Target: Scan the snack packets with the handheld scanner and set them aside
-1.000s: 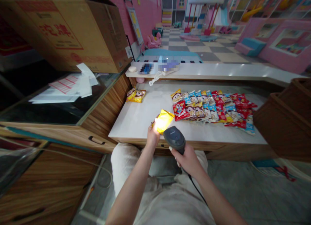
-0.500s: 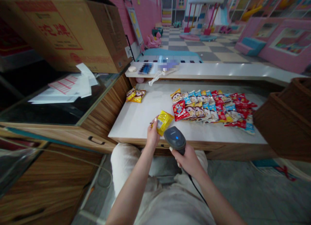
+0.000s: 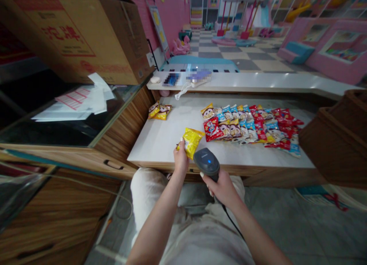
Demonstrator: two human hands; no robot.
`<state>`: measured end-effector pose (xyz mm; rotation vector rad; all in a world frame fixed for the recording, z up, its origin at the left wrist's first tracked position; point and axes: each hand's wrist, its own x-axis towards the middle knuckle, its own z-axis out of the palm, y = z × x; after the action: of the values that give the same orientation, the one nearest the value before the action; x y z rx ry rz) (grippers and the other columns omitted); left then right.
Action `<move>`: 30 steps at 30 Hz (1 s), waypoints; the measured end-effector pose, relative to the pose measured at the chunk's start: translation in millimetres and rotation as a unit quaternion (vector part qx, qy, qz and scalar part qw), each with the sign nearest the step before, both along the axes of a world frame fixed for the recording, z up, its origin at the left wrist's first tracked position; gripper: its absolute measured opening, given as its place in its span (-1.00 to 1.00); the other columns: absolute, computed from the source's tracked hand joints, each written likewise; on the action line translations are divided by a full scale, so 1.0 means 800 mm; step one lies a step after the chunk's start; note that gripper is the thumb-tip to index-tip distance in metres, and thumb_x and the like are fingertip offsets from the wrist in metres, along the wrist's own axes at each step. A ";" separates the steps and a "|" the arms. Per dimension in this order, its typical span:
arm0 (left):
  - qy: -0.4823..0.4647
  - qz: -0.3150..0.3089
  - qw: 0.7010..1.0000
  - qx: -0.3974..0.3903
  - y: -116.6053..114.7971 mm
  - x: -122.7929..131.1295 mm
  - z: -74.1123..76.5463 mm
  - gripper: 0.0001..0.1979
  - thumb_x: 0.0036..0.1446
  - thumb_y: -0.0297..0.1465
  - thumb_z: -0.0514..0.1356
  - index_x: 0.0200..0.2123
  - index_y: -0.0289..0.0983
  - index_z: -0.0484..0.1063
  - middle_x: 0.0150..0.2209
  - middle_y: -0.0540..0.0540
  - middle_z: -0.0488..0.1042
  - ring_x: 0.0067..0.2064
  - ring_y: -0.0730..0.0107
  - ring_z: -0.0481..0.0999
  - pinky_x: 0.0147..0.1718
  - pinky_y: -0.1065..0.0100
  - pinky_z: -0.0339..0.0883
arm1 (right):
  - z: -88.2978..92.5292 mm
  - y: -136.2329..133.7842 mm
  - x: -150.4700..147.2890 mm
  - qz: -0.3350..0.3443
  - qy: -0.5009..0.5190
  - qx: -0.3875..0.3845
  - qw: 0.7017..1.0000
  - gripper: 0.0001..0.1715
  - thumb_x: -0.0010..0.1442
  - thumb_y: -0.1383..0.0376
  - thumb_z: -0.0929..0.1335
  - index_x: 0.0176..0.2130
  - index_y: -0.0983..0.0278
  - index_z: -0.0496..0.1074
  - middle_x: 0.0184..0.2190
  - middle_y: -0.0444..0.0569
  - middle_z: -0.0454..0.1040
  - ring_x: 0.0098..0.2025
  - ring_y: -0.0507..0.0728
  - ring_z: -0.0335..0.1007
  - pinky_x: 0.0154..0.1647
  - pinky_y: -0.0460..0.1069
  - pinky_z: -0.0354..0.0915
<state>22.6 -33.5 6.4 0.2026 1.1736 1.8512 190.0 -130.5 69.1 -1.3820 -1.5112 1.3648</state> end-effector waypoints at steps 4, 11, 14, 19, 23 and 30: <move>-0.012 -0.003 1.000 0.018 0.003 0.000 -0.003 -0.52 0.08 0.05 0.54 -0.26 -0.25 0.62 -0.31 -0.07 0.72 -0.35 0.31 0.68 -0.30 0.34 0.48 | 0.000 0.001 -0.001 0.009 0.001 -0.001 1.000 -0.71 0.18 -0.01 0.46 -0.37 0.10 0.42 -0.75 -0.25 0.36 -0.71 0.15 0.39 -0.59 -0.02 0.29; 0.012 -0.019 1.000 -0.004 -0.003 -0.002 -0.001 -0.42 0.09 0.20 0.50 -0.26 -0.23 0.62 -0.28 -0.12 0.74 -0.28 0.24 0.73 -0.30 0.33 0.50 | -0.006 0.003 -0.006 0.020 -0.005 0.018 1.000 -0.73 0.20 0.02 0.45 -0.38 0.09 0.41 -0.74 -0.24 0.35 -0.71 0.13 0.32 -0.60 -0.03 0.27; 0.021 -0.028 0.999 -0.003 -0.006 0.000 0.001 -0.40 0.05 0.21 0.52 -0.28 -0.23 0.62 -0.33 -0.11 0.72 -0.28 0.21 0.73 -0.30 0.32 0.51 | -0.007 0.004 -0.007 0.021 -0.002 0.019 1.000 -0.73 0.21 0.02 0.45 -0.37 0.10 0.41 -0.74 -0.23 0.35 -0.71 0.13 0.32 -0.61 -0.03 0.28; 0.019 -0.059 0.997 0.044 -0.007 0.003 0.003 -0.46 0.12 0.13 0.51 -0.21 -0.24 0.65 -0.23 -0.21 0.77 -0.05 0.07 0.80 -0.08 0.23 0.59 | -0.005 0.005 -0.007 0.026 -0.005 0.021 0.999 -0.72 0.22 0.03 0.46 -0.38 0.10 0.40 -0.75 -0.22 0.36 -0.72 0.13 0.33 -0.62 -0.03 0.28; 0.033 -0.047 0.998 0.019 -0.008 0.001 0.001 -0.40 0.06 0.19 0.52 -0.23 -0.25 0.64 -0.29 -0.17 0.75 -0.08 0.03 0.81 -0.12 0.23 0.61 | -0.001 0.005 -0.006 0.029 -0.012 0.025 0.999 -0.72 0.21 0.02 0.44 -0.39 0.10 0.41 -0.74 -0.20 0.37 -0.71 0.14 0.35 -0.61 -0.02 0.29; 0.014 -0.024 0.999 0.032 -0.002 0.001 -0.004 -0.45 0.08 0.13 0.55 -0.19 -0.23 0.67 -0.12 -0.20 0.79 0.02 0.04 0.80 -0.05 0.25 0.62 | 0.006 0.003 -0.003 0.016 -0.032 0.014 0.999 -0.67 0.20 -0.04 0.46 -0.41 0.08 0.41 -0.75 -0.18 0.38 -0.67 0.18 0.44 -0.58 -0.02 0.30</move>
<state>23.0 -34.8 3.4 0.2918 1.1204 1.8495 187.3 -128.5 74.0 -1.4012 -1.5945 1.3262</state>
